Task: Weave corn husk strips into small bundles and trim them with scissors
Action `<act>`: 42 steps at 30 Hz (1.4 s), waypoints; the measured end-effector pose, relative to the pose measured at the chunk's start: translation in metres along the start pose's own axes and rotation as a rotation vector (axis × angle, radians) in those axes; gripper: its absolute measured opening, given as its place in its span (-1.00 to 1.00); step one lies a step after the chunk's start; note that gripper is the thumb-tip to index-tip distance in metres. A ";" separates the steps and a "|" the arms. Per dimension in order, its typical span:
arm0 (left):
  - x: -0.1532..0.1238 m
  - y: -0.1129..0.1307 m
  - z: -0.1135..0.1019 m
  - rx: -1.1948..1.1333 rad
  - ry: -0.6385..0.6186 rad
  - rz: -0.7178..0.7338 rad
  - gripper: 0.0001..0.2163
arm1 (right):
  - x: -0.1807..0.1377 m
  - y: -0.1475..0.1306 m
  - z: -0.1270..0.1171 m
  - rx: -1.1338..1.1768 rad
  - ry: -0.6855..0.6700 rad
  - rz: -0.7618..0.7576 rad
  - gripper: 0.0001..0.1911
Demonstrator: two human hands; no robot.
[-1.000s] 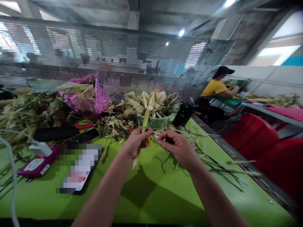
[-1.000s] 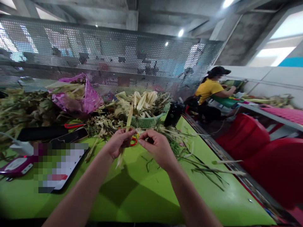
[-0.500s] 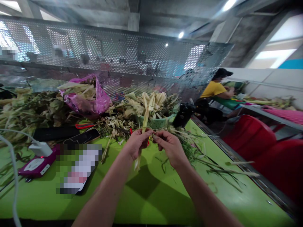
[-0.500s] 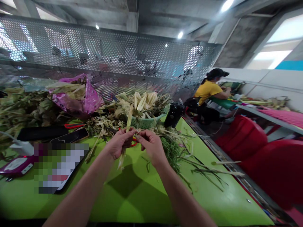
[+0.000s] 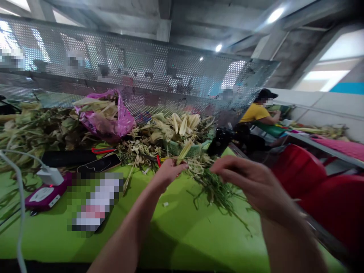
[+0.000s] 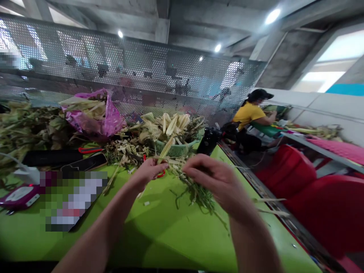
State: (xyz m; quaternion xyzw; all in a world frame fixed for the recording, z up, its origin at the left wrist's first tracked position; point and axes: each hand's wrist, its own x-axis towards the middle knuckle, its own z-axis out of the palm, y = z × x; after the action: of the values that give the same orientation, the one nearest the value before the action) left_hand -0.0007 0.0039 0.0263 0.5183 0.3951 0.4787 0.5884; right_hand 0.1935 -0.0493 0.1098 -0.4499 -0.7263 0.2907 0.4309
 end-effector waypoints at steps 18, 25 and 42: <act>0.007 -0.010 0.003 0.049 -0.083 0.072 -0.94 | 0.031 0.058 0.056 0.743 0.009 0.232 -0.78; 0.006 -0.008 0.001 -0.025 -0.063 -0.119 -0.89 | 0.041 0.079 0.030 0.736 0.332 0.067 -0.77; 0.005 -0.007 0.002 0.186 -0.050 -0.023 -0.95 | 0.029 0.068 0.052 0.254 -0.133 0.216 -0.68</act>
State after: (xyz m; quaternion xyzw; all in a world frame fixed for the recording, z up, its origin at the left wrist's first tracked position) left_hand 0.0031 0.0086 0.0202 0.5776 0.4290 0.4202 0.5529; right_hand 0.1682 0.0041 0.0412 -0.4472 -0.6581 0.4537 0.4014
